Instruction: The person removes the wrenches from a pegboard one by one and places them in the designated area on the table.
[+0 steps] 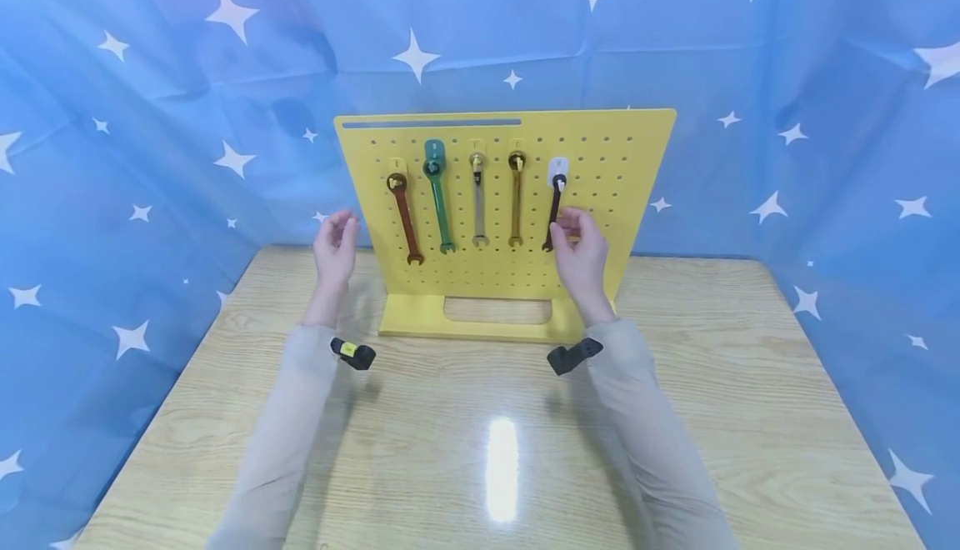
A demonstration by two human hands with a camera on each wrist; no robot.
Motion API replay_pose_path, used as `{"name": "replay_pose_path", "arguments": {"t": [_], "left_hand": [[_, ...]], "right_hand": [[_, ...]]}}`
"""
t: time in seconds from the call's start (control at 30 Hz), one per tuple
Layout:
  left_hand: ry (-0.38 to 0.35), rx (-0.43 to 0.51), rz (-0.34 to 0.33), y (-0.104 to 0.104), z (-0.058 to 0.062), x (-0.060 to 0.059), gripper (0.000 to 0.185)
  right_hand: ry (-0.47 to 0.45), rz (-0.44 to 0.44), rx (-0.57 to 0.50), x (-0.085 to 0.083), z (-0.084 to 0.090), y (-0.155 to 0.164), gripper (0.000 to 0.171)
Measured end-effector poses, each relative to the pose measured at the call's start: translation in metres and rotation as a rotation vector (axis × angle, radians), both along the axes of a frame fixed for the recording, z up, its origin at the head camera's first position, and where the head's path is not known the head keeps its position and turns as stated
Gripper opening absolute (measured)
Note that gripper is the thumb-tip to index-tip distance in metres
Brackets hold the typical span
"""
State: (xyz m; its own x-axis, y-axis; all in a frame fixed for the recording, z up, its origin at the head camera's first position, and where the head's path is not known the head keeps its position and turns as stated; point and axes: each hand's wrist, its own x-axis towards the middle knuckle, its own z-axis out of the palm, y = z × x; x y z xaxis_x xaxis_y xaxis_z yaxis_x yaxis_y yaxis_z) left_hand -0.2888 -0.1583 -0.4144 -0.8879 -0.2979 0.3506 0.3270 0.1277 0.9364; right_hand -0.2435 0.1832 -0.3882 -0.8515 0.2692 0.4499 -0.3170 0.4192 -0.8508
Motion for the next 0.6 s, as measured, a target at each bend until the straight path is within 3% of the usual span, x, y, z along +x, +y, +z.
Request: {"name": "replay_pose_path", "arguments": {"t": [0.1, 0.23, 0.33, 0.6], "left_hand": [[-0.055, 0.078, -0.084, -0.003, 0.003, -0.007, 0.032], [-0.146, 0.121, -0.149, -0.004, 0.005, -0.011, 0.034], [-0.183, 0.149, -0.162, -0.004, 0.007, -0.014, 0.032], [-0.197, 0.232, -0.166, -0.002, 0.01, -0.017, 0.012]], "right_hand": [[-0.002, -0.003, 0.0, -0.002, 0.002, 0.0, 0.022], [-0.008, -0.02, 0.013, -0.005, 0.004, -0.001, 0.019], [-0.012, -0.028, 0.005, -0.007, 0.005, -0.001, 0.018], [-0.058, -0.022, -0.051, -0.009, 0.007, -0.004, 0.019]]}}
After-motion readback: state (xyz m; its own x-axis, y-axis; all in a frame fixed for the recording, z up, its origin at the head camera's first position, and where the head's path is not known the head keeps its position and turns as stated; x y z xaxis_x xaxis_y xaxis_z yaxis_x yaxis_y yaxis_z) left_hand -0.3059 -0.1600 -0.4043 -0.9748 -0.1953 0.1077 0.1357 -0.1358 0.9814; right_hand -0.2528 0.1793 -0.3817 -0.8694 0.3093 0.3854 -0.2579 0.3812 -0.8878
